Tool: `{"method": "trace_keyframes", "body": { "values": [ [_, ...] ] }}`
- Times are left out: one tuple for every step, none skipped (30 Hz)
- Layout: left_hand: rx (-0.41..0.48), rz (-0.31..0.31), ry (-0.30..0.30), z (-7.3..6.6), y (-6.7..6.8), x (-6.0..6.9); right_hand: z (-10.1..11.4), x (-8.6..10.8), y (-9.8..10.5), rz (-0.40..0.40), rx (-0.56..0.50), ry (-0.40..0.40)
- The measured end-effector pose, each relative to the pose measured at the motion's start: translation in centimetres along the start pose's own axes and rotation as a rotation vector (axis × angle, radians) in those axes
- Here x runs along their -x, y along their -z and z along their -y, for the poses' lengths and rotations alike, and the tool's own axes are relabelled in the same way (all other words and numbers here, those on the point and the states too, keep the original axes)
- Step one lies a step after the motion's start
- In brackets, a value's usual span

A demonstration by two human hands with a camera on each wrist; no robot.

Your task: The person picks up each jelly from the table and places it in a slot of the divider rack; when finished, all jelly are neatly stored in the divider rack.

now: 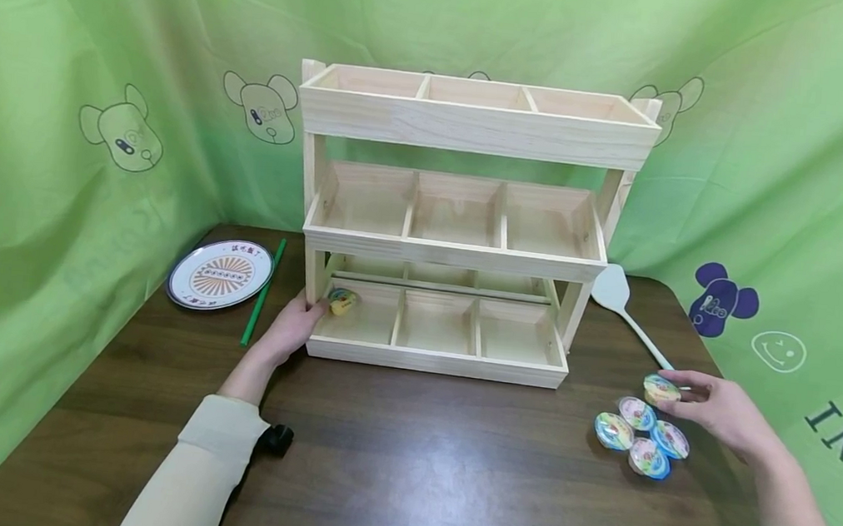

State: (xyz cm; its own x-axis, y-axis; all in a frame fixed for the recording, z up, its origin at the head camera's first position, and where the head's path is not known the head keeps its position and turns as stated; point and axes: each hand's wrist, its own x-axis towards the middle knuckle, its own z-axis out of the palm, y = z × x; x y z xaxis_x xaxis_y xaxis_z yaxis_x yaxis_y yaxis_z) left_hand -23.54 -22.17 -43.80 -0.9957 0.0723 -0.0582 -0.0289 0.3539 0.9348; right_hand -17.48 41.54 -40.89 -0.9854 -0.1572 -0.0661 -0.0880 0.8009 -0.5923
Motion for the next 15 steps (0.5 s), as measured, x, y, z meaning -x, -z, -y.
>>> {"method": "trace_keyframes", "body": {
  "values": [
    [-0.002, 0.0, -0.002, 0.0, 0.0, 0.0, 0.1, 0.0, 0.1, -0.014, -0.001, -0.001],
    [-0.002, -0.001, -0.002, -0.1, 0.0, 0.0, 0.1, 0.0, 0.2, -0.029, 0.005, -0.002],
    [-0.002, -0.002, -0.003, -0.1, 0.0, -0.1, 0.3, -0.1, 0.3, -0.042, 0.014, -0.004],
    [-0.003, -0.002, -0.003, -0.1, 0.0, -0.1, 0.4, -0.1, 0.4, -0.051, 0.02, -0.006],
    [-0.004, -0.002, -0.003, -0.1, 0.0, -0.1, 0.5, -0.2, 0.5, -0.06, 0.03, -0.007],
    [-0.005, -0.002, -0.004, -0.1, 0.0, -0.1, 0.7, -0.2, 0.6, -0.067, 0.026, -0.009],
    [-0.005, -0.003, -0.003, -0.1, 0.0, -0.1, 0.8, -0.3, 0.7, -0.071, 0.029, -0.008],
    [-0.005, -0.004, -0.002, 0.0, 0.0, -0.1, 1.0, -0.3, 0.8, -0.075, 0.033, -0.006],
    [-0.005, -0.004, -0.001, 0.0, 0.0, -0.1, 1.2, -0.3, 0.8, -0.078, 0.034, -0.003],
    [-0.005, -0.004, 0.0, 0.0, 0.0, -0.1, 1.5, -0.3, 0.8, -0.082, 0.035, 0.0],
    [-0.004, -0.003, 0.001, 0.1, 0.0, -0.1, 1.7, -0.3, 0.9, -0.087, 0.039, 0.003],
    [-0.003, -0.001, 0.001, 0.1, 0.0, -0.1, 1.9, -0.3, 0.9, -0.091, 0.04, 0.006],
    [-0.001, 0.0, 0.002, 0.1, 0.0, -0.1, 2.1, -0.4, 0.8, -0.095, 0.047, 0.01],
    [-0.001, 0.002, 0.002, 0.1, 0.0, -0.1, 2.4, -0.4, 0.8, -0.099, 0.053, 0.016],
    [0.0, 0.004, 0.002, 0.1, 0.0, -0.2, 2.6, -0.4, 0.8, -0.105, 0.057, 0.02]
  ]
}}
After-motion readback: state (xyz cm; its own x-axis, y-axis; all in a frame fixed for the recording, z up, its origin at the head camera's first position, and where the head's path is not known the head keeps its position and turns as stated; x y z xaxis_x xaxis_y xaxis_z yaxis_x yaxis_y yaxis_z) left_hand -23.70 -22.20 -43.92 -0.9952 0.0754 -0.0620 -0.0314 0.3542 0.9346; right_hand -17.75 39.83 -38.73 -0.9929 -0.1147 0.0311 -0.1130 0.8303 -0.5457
